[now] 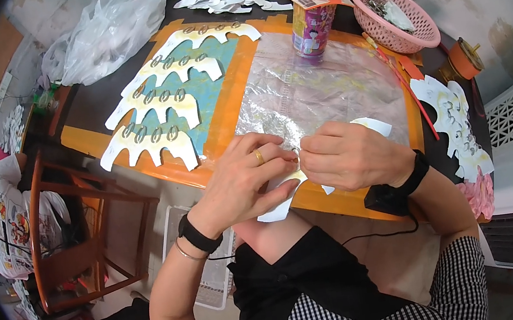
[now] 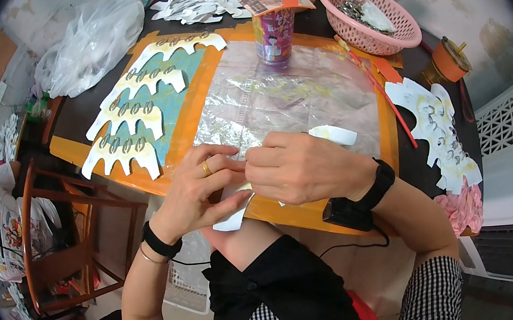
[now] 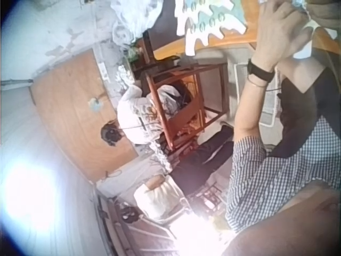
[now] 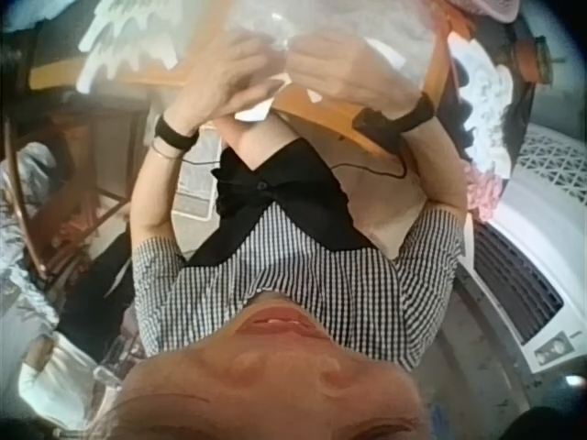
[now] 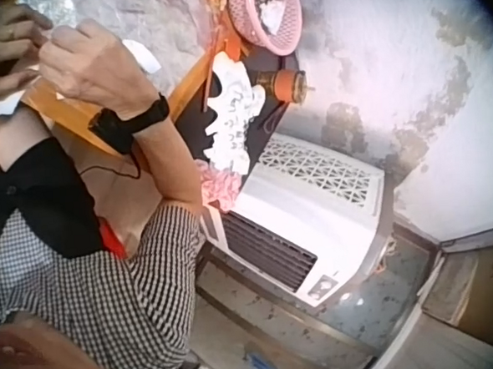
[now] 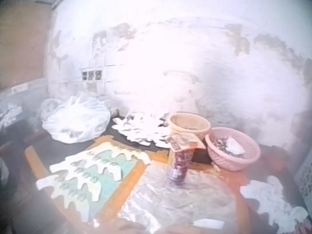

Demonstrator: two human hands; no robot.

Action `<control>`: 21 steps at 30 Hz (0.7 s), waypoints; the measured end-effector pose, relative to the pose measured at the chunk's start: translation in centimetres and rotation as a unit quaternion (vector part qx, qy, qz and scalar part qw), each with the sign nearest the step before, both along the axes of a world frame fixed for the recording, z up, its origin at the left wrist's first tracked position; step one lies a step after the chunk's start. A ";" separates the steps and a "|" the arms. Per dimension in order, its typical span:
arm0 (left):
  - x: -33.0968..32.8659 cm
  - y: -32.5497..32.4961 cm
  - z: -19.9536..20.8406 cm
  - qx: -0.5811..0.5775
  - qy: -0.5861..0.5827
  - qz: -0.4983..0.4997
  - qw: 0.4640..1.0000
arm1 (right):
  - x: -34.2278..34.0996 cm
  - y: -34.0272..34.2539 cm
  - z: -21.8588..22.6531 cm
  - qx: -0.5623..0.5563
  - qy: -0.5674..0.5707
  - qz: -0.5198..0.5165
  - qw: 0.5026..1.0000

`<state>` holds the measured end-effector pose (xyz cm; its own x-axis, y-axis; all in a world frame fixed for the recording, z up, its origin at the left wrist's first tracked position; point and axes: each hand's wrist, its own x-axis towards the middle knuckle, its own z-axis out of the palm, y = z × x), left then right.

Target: Attaching metal hooks and eyelets to white shoe upper components manually.

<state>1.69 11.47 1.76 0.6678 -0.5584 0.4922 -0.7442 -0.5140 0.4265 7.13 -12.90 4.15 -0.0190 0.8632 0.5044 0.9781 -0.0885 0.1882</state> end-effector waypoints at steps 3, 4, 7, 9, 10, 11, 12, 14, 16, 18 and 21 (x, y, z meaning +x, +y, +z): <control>-0.1 0.0 0.1 0.001 -0.004 0.006 1.000 | 0.0 -0.2 0.3 -0.022 -0.002 0.001 1.000; -0.1 -0.1 0.0 0.001 -0.009 0.009 1.000 | 0.0 -0.3 0.4 -0.034 -0.007 0.001 0.999; -0.1 -0.2 -0.5 -0.002 -0.016 0.012 1.000 | 0.1 -0.5 0.4 -0.042 0.000 -0.001 0.999; -0.1 -0.2 -0.5 -0.004 -0.019 0.010 1.000 | 0.0 -0.4 0.3 -0.038 0.007 -0.006 0.999; 0.0 -0.2 -0.5 -0.006 -0.023 0.007 1.000 | 0.0 -0.4 0.3 -0.034 0.014 -0.013 0.999; 0.0 -0.1 -0.6 -0.006 -0.022 0.008 1.000 | 0.0 -0.4 0.3 -0.035 0.014 -0.012 0.999; 0.0 0.0 -0.6 -0.005 -0.022 0.002 1.000 | 0.0 -0.4 0.4 -0.038 0.008 -0.017 0.999; -0.1 0.1 -0.7 -0.004 -0.022 -0.003 1.000 | 0.0 -0.3 0.5 -0.043 0.003 -0.021 0.999; -0.1 0.2 -0.6 0.001 -0.021 -0.006 1.000 | -0.1 -0.2 0.5 -0.037 -0.012 -0.028 0.999; -0.1 0.2 -0.6 -0.001 -0.021 -0.005 1.000 | 0.0 -0.2 0.5 -0.040 -0.004 -0.025 0.999; -0.1 0.0 -0.5 -0.001 -0.021 -0.005 1.000 | 0.0 -0.3 0.4 -0.040 0.014 -0.030 0.999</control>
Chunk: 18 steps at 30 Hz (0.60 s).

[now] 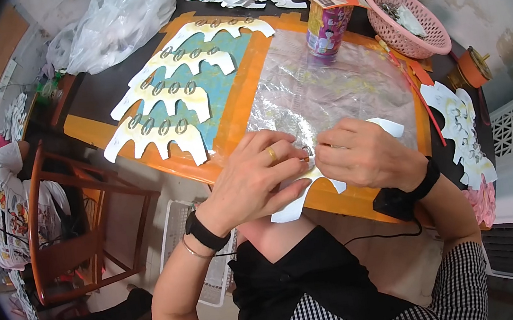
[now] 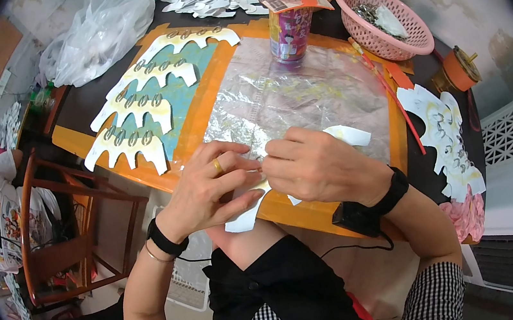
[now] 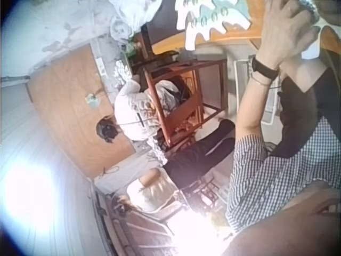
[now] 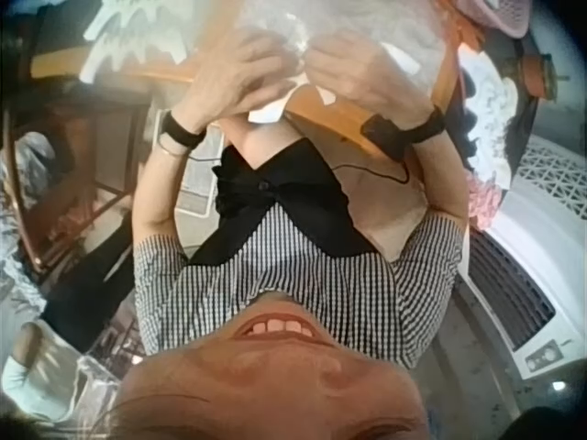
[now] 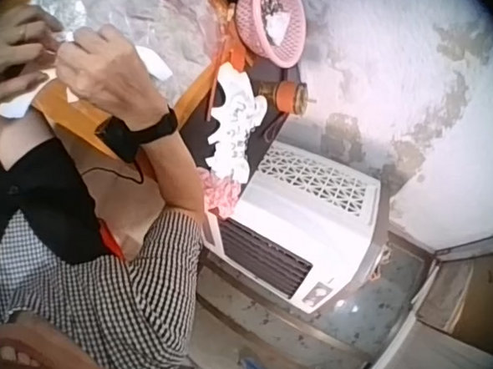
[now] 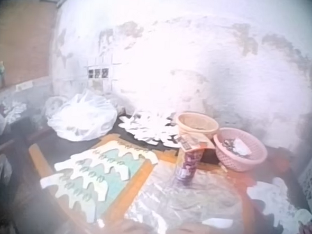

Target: Attaching metal hooks and eyelets to white shoe upper components manually.

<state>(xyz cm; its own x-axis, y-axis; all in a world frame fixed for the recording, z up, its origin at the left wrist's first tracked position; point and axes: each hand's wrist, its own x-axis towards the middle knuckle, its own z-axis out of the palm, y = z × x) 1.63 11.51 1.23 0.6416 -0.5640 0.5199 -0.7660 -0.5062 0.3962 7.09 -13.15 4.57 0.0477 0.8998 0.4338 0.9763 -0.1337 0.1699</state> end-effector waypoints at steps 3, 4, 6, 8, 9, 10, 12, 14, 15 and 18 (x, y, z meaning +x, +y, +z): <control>0.0 -0.1 0.0 0.000 0.002 0.001 1.000 | -0.2 0.0 0.3 -0.011 0.009 -0.011 1.000; -0.1 -0.1 0.0 -0.003 0.004 0.002 1.000 | -0.3 -0.1 0.5 -0.027 0.008 -0.014 1.000; -0.1 -0.2 -0.1 -0.001 -0.001 0.001 1.000 | -0.9 -0.1 1.2 -0.049 0.009 -0.029 0.998; -0.1 -0.2 0.0 0.001 -0.006 0.002 1.000 | -1.3 -0.4 1.2 -0.069 0.010 -0.043 0.997; -0.1 -0.2 0.0 0.004 -0.004 0.003 1.000 | -1.4 -0.7 1.0 -0.063 0.017 -0.055 0.996; -0.2 -0.1 -0.1 0.007 -0.003 0.005 1.000 | -1.5 -0.8 0.9 -0.057 0.026 -0.068 0.996; -0.2 -0.1 -0.2 0.007 0.006 0.012 1.000 | -1.6 -0.8 1.0 -0.046 0.034 -0.074 0.996; -0.2 -0.2 0.0 0.011 0.014 0.018 1.000 | -1.7 -0.9 1.1 -0.032 0.041 -0.080 0.995; -0.3 -0.2 0.2 0.016 0.010 0.020 1.000 | -1.7 -1.0 1.2 -0.038 0.049 -0.080 0.995; -0.2 -0.2 0.4 0.026 -0.003 0.021 0.999 | -1.6 -1.0 1.3 -0.035 0.059 -0.079 0.995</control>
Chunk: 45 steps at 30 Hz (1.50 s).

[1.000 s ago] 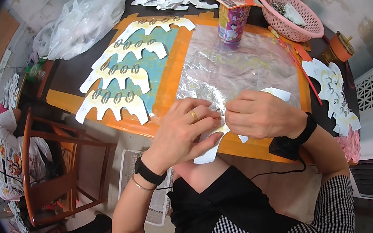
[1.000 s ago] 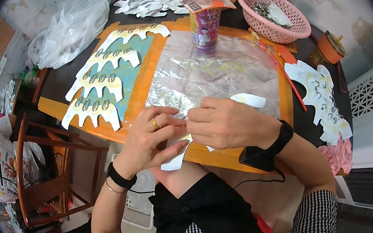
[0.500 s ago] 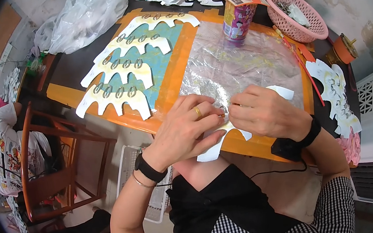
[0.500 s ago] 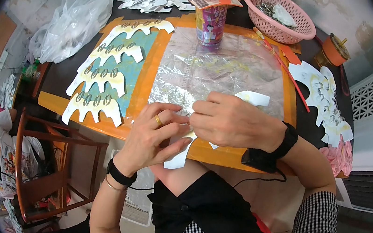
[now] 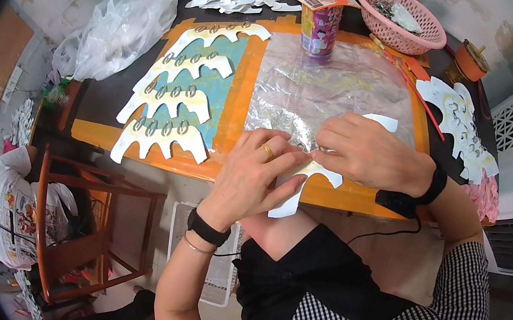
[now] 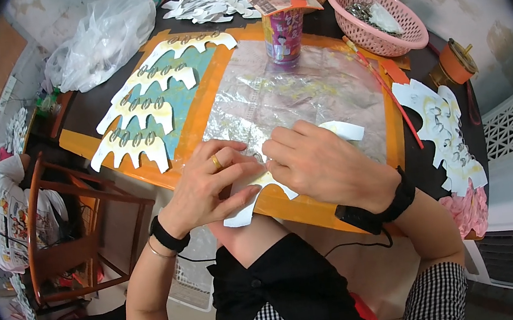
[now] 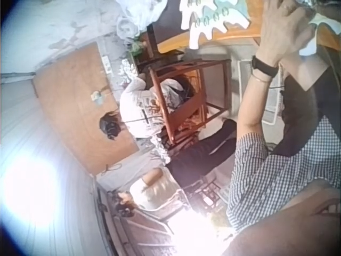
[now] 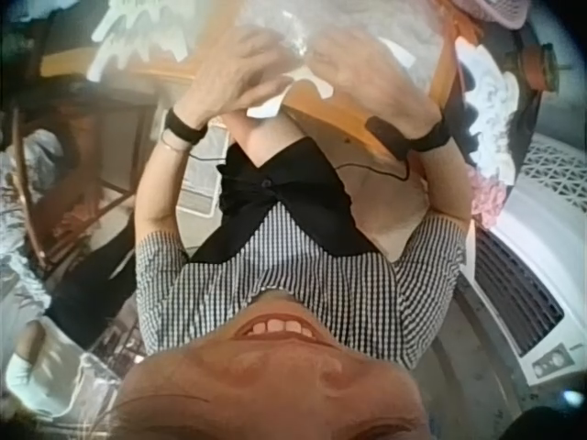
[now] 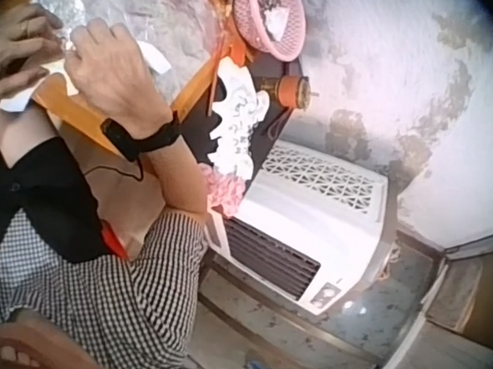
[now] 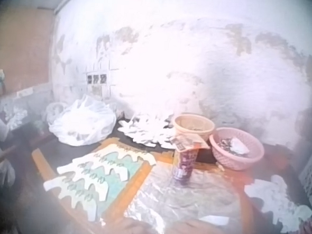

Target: Attaching metal hooks and eyelets to white shoe upper components manually.

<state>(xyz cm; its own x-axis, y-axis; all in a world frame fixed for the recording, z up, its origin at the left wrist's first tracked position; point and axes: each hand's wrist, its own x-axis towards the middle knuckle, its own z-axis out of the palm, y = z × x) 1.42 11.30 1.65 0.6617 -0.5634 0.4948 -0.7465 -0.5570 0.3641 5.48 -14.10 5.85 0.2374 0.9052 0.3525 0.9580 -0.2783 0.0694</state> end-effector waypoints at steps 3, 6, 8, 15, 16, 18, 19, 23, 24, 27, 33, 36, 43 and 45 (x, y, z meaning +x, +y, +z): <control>0.0 0.0 0.0 0.011 -0.015 -0.003 1.000 | 0.2 0.0 -0.2 0.013 0.020 0.001 1.000; 0.0 -0.3 -0.1 0.024 -0.027 -0.003 0.999 | 0.6 -0.4 -0.8 0.030 0.057 0.000 0.998; 0.0 -0.5 0.0 0.032 -0.035 -0.006 0.999 | 1.0 -0.8 -1.1 0.044 0.074 -0.004 0.996; -0.2 -1.0 0.3 0.042 -0.042 0.000 0.998 | 1.3 -0.4 -2.1 0.195 0.162 0.000 0.967; -0.2 -1.0 0.4 0.039 -0.041 -0.001 0.998 | 1.0 -0.2 -2.3 0.220 0.200 0.021 0.954; -0.2 -1.0 0.4 0.038 -0.044 -0.001 0.998 | 0.7 -0.2 -2.9 0.208 0.210 0.002 0.955; -0.2 -1.0 0.4 0.036 -0.046 0.000 0.998 | 0.6 -0.3 -3.1 0.194 0.221 -0.017 0.956; -0.2 -0.8 0.4 0.036 -0.042 -0.002 0.998 | 0.4 -0.4 -2.5 0.179 0.188 -0.011 0.966; -0.3 -0.8 0.3 0.034 -0.039 0.000 0.999 | 0.3 -0.4 -2.5 0.163 0.163 -0.009 0.973; -0.4 -0.6 0.3 0.034 -0.034 -0.001 0.999 | 0.2 -0.5 -2.5 0.145 0.132 -0.010 0.981; -0.6 0.3 -0.1 0.010 -0.020 -0.014 1.000 | -0.2 -0.8 -2.1 0.132 0.131 -0.015 0.982; -0.8 0.0 0.1 -0.063 0.064 0.011 0.996 | -0.4 -0.8 -2.2 0.149 0.134 -0.018 0.979; 1.5 -0.6 2.9 0.041 0.049 0.007 0.998 | -0.8 -0.8 -2.0 0.110 0.134 -0.033 0.984; 2.2 -0.3 3.2 0.044 0.080 -0.026 0.995 | -0.7 -0.9 -2.0 0.102 0.147 -0.031 0.983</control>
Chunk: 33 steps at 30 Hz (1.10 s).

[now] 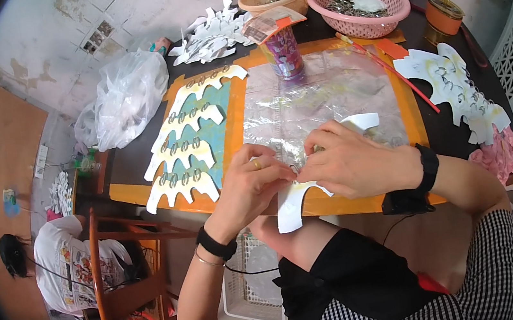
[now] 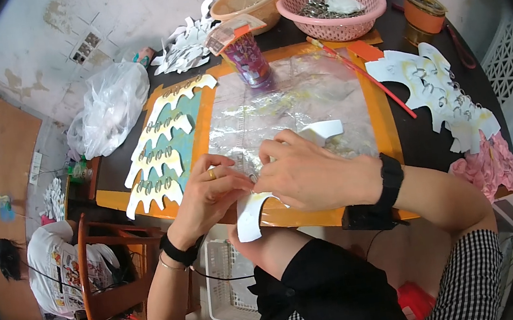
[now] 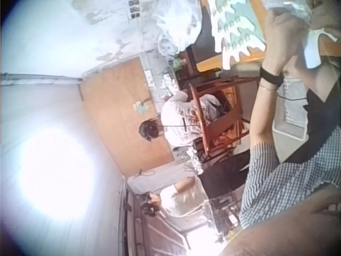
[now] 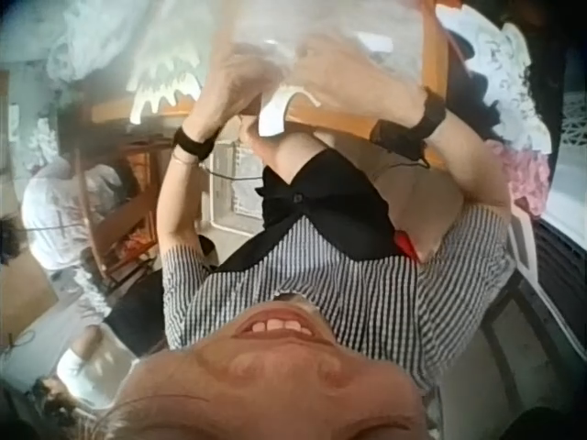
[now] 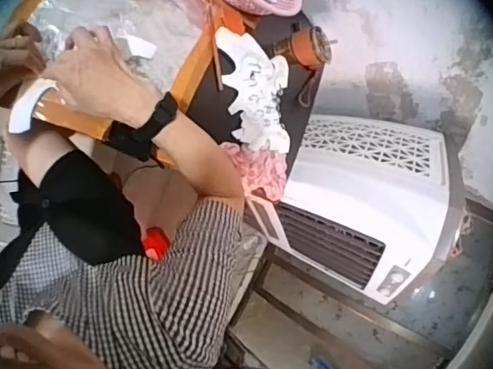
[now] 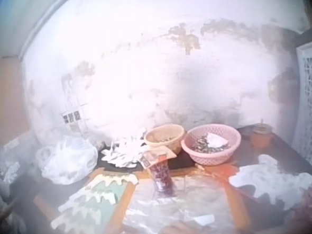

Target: Attaching metal hooks and eyelets to white shoe upper components manually.

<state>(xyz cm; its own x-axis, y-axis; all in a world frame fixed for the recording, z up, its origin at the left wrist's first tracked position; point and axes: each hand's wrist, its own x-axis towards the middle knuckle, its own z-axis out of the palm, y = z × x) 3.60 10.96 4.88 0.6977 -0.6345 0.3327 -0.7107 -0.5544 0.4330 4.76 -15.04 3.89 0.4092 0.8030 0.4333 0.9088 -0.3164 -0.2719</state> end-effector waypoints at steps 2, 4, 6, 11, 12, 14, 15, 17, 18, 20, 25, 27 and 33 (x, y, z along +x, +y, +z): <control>0.9 0.3 -0.3 0.003 0.043 -0.013 0.999 | -0.1 -0.2 0.0 -0.009 0.014 0.007 1.000; 1.3 0.4 -0.2 -0.006 0.095 -0.018 0.995 | -0.3 -0.3 0.0 0.002 0.029 -0.012 0.999; 1.1 0.2 0.4 -0.003 0.090 -0.009 0.996 | -0.6 0.1 -0.5 0.008 0.003 -0.011 1.000; 1.9 0.9 0.2 0.018 0.121 -0.032 0.992 | -0.7 0.2 -0.6 -0.010 -0.023 0.003 1.000; 2.1 1.0 0.3 0.019 0.123 -0.029 0.992 | -0.8 0.1 -0.5 -0.030 -0.047 -0.001 0.998; 2.8 0.8 0.7 0.048 0.091 -0.060 0.993 | -0.8 0.1 -0.4 -0.049 -0.066 -0.005 0.997; 3.0 0.8 0.8 0.048 0.094 -0.061 0.993 | -0.9 0.1 -0.5 -0.052 -0.084 -0.008 0.995; 3.2 0.8 0.8 0.056 0.074 -0.078 0.993 | -1.0 0.1 -0.5 -0.054 -0.099 -0.012 0.994; 3.3 0.9 0.8 0.058 0.077 -0.078 0.992 | -1.0 0.2 -0.5 -0.052 -0.101 -0.012 0.993; 3.4 1.1 1.0 0.089 0.024 -0.094 0.991 | -1.0 0.2 -0.5 -0.049 -0.104 -0.012 0.993; 3.9 0.7 1.3 0.103 0.051 -0.108 0.988 | -1.1 0.0 -0.6 -0.059 -0.106 -0.011 0.993; 4.1 0.5 1.4 0.109 0.051 -0.116 0.986 | -1.2 0.0 -0.7 -0.056 -0.108 -0.013 0.992; 4.5 0.7 1.5 0.128 0.017 -0.131 0.983 | -1.1 0.0 -0.7 -0.053 -0.113 -0.014 0.992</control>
